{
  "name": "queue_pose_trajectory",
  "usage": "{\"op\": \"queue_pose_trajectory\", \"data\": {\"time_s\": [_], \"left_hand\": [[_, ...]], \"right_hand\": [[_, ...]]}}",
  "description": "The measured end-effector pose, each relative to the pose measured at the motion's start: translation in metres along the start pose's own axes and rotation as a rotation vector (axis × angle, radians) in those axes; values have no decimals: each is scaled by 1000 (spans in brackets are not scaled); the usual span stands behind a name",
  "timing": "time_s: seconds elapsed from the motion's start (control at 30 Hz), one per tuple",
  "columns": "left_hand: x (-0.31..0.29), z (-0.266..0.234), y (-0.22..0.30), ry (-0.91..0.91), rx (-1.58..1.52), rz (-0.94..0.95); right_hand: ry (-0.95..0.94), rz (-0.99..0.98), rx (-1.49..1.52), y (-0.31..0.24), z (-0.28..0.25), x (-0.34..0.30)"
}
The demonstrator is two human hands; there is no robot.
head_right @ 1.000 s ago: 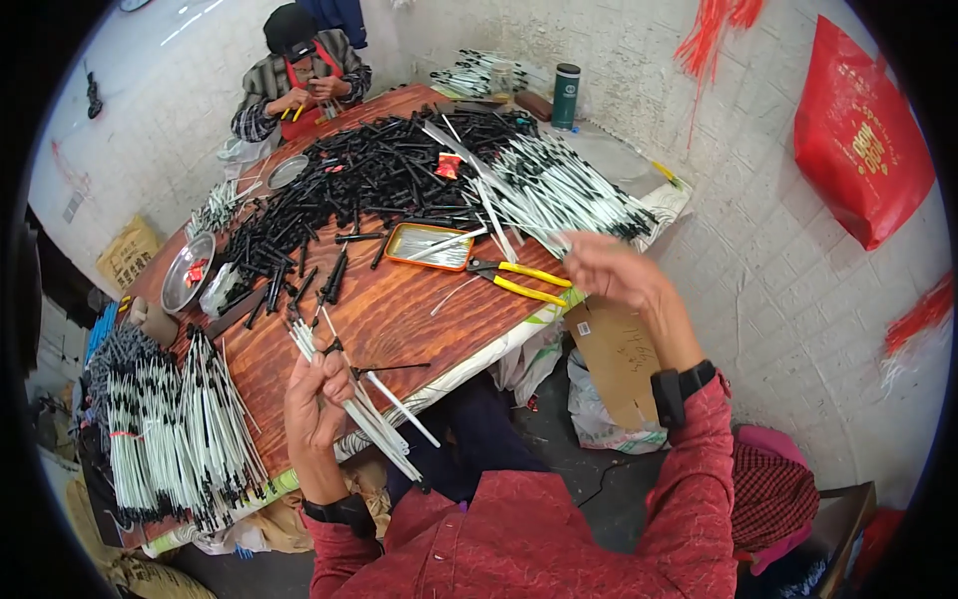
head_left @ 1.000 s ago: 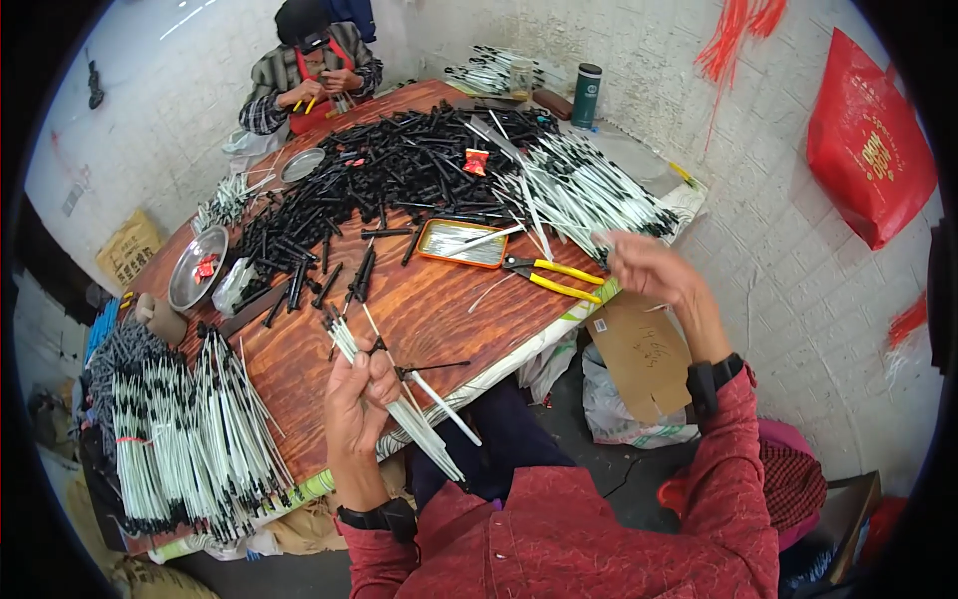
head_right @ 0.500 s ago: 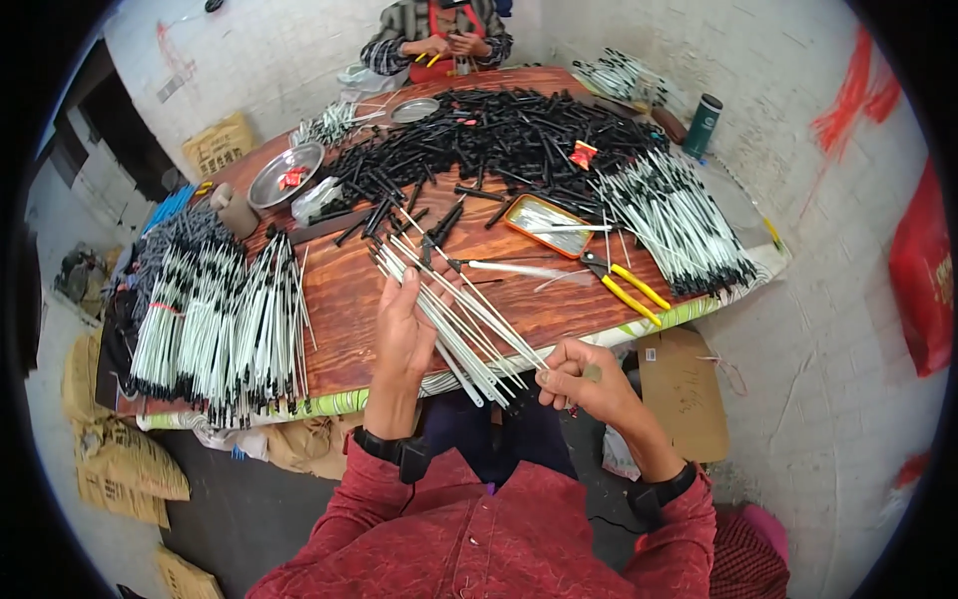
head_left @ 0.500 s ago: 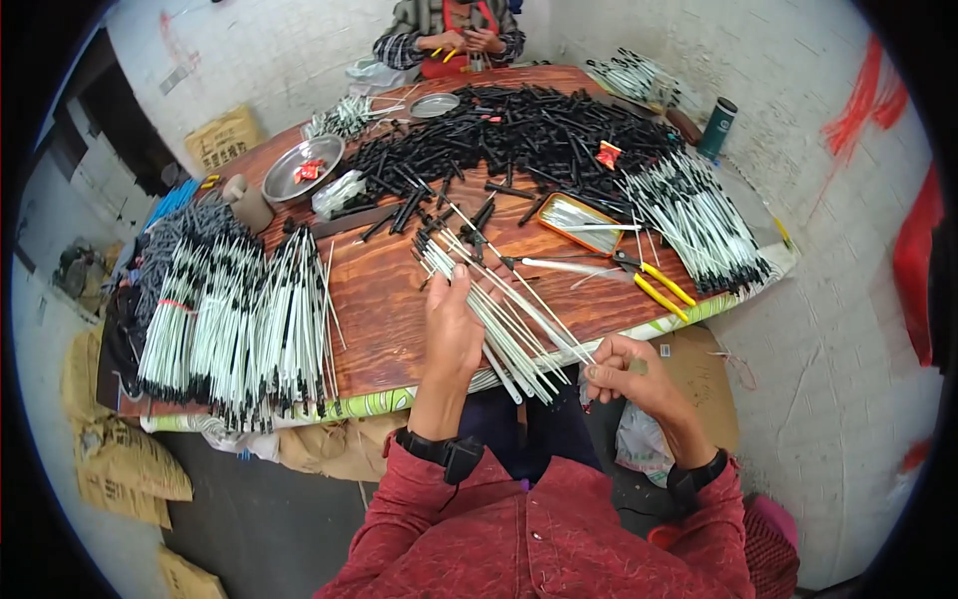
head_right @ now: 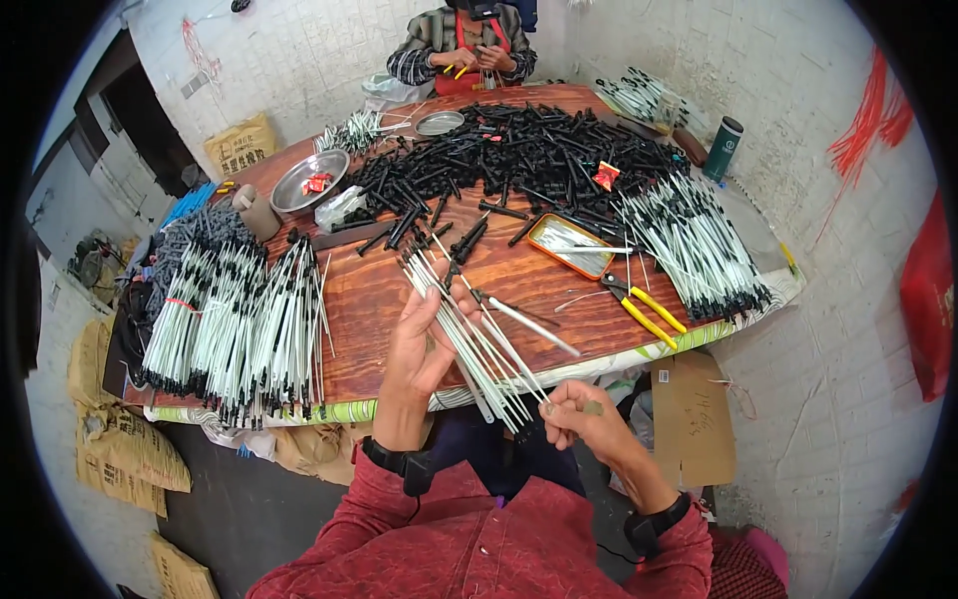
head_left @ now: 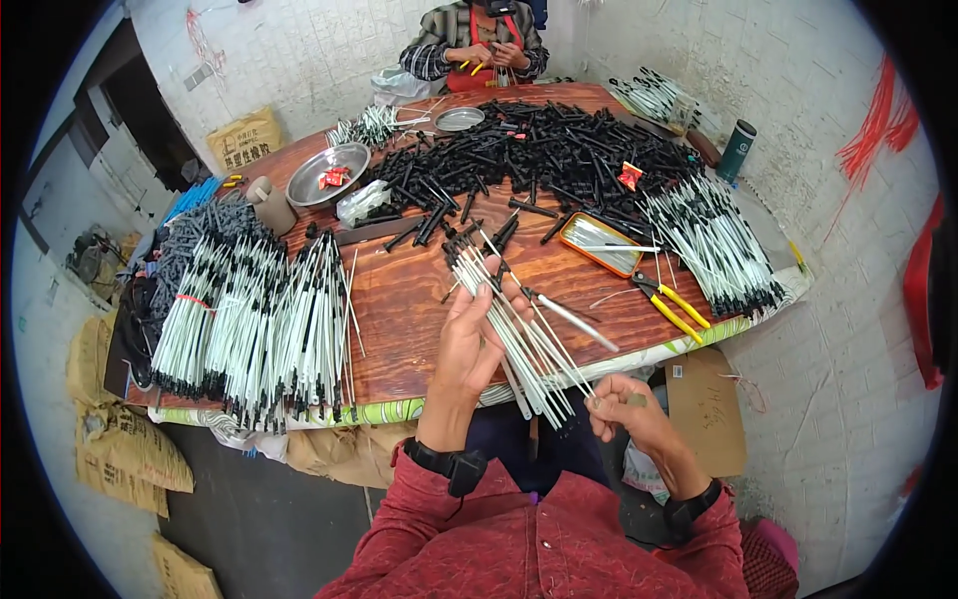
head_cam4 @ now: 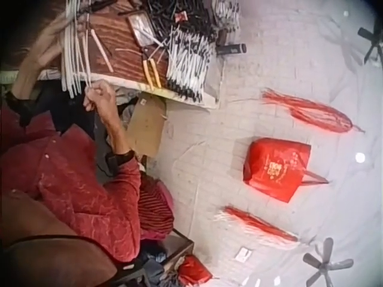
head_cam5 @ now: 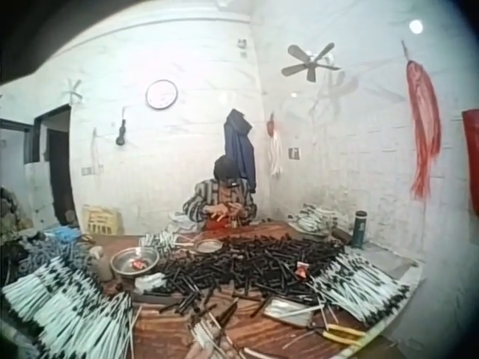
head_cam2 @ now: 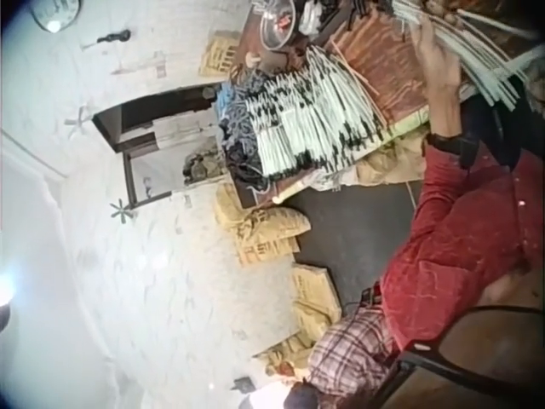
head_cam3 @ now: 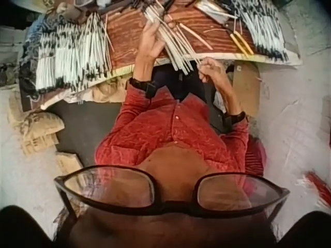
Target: The person gathers white rods and inserts them into a black plastic hub, using yellow-handled pliers to trim the ends. They then bundle the assembled pieces together and organize them on a wooden table.
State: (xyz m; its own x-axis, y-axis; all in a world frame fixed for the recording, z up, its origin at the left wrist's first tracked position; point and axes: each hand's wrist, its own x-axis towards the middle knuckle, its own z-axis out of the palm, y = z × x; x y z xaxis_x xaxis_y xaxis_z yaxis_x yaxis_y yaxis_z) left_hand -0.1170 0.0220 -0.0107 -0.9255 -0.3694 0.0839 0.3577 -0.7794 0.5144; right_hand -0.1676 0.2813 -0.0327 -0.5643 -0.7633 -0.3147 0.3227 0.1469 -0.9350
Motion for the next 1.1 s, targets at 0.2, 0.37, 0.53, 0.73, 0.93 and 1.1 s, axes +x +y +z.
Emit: {"op": "queue_pose_trajectory", "data": {"time_s": [0.2,0.37,0.53,0.73,0.93,1.1], "left_hand": [[-13,-5,11,-367,-199,-93],[-49,43,25,-263,235,-275],[-46,43,18,-186,431,-88],[-19,6,34,-84,214,36],[-19,4,20,-71,223,-52],[-18,1,22,-54,264,-75]], "right_hand": [[-397,167,254,12,-16,1],[194,-545,-629,-58,-13,-8],[-404,-634,-407,-42,23,3],[676,-600,-1119,-68,-119,15],[1319,-573,-1432,-79,-183,14],[1372,-396,-1694,-75,-245,15]]}}
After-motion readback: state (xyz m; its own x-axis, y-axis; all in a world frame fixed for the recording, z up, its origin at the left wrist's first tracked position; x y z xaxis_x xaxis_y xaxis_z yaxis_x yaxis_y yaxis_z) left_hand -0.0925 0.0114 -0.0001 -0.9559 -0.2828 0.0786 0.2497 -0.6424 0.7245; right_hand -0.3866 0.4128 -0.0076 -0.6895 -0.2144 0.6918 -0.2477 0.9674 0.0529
